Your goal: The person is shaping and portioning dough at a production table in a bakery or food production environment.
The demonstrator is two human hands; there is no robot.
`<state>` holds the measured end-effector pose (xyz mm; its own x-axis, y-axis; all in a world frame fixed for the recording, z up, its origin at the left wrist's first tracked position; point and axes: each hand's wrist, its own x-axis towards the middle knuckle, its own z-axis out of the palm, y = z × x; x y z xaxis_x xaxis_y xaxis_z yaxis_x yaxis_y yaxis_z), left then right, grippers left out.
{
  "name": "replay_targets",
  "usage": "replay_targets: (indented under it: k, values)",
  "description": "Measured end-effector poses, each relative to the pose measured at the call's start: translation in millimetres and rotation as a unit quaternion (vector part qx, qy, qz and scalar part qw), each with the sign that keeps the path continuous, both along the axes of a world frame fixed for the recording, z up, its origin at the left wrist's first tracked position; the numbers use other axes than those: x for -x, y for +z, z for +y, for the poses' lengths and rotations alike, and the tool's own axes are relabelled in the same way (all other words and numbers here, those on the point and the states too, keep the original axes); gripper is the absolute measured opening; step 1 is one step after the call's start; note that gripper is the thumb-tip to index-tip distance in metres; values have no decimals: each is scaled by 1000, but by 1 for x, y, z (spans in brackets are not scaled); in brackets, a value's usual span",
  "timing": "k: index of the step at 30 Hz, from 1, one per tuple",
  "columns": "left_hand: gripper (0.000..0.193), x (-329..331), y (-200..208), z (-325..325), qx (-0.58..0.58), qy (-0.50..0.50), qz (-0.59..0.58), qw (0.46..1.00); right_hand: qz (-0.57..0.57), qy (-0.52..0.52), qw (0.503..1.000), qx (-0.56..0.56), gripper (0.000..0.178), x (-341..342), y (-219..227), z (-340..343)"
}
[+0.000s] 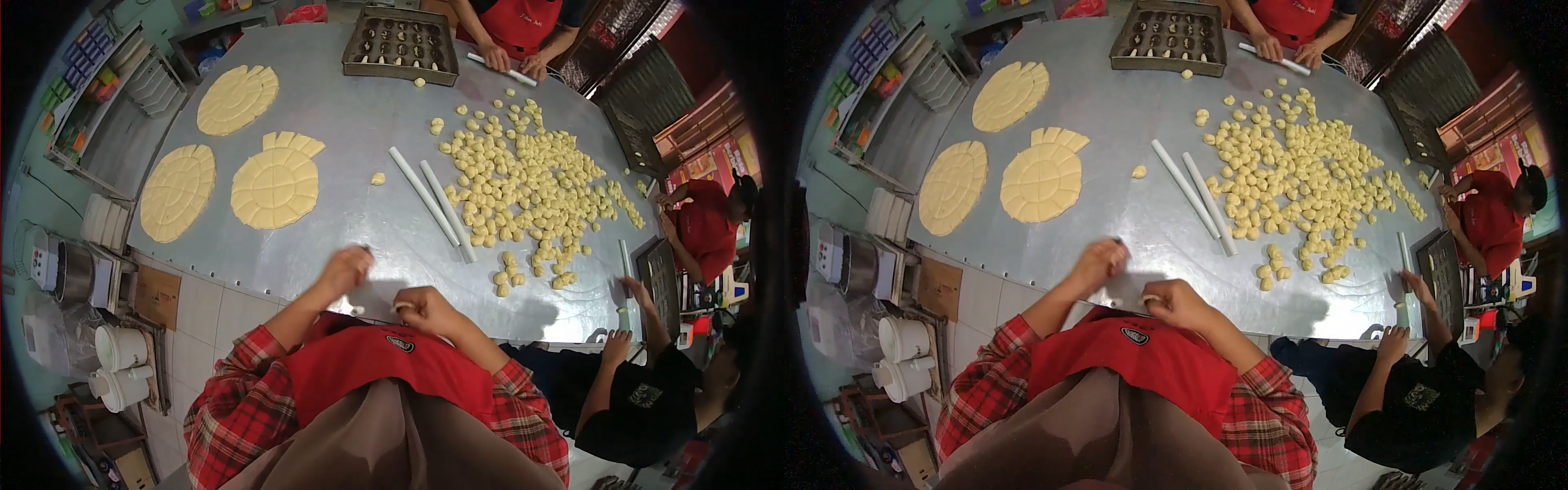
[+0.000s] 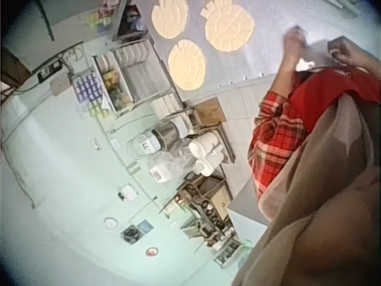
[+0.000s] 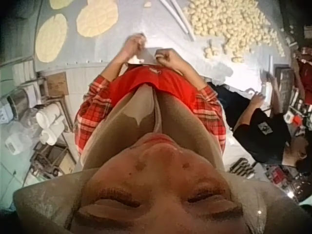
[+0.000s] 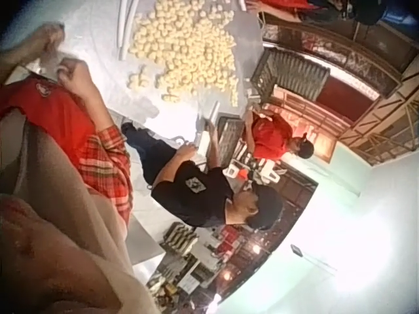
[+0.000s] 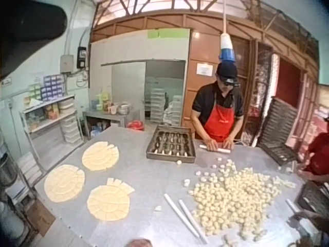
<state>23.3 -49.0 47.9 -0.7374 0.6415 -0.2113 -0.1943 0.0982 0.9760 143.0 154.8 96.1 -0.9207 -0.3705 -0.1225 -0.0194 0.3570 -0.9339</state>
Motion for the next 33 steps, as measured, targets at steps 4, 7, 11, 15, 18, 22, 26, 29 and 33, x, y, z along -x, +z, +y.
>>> replay_targets:
  k: [4,7,11,15,18,22,26,29,33]
  values:
    - [40,8,-40,-49,247,50,413,875,212,-147,946,-196,25,-8,-49,38]
    - [61,-18,-55,-24,397,-84,430,806,213,-85,903,-363,52,-25,-87,34]
    - [55,45,-54,27,323,-61,514,793,255,-55,892,-369,55,39,-92,-3]
    - [48,108,-52,33,329,51,518,788,286,-201,867,-355,40,96,-94,31]
    - [42,73,-62,-7,357,22,519,777,297,-184,844,-407,37,53,-91,26]
    - [33,30,-88,-61,172,-111,498,843,240,-136,910,-308,43,0,-112,23]
    - [43,32,-49,20,-176,73,-38,981,190,-252,935,-165,50,67,-57,-18]
    - [55,77,-20,74,-166,-19,-42,985,295,-259,902,-178,23,139,-36,-7]
    - [57,219,-1,19,65,-21,451,890,347,-362,777,-381,45,191,14,37]
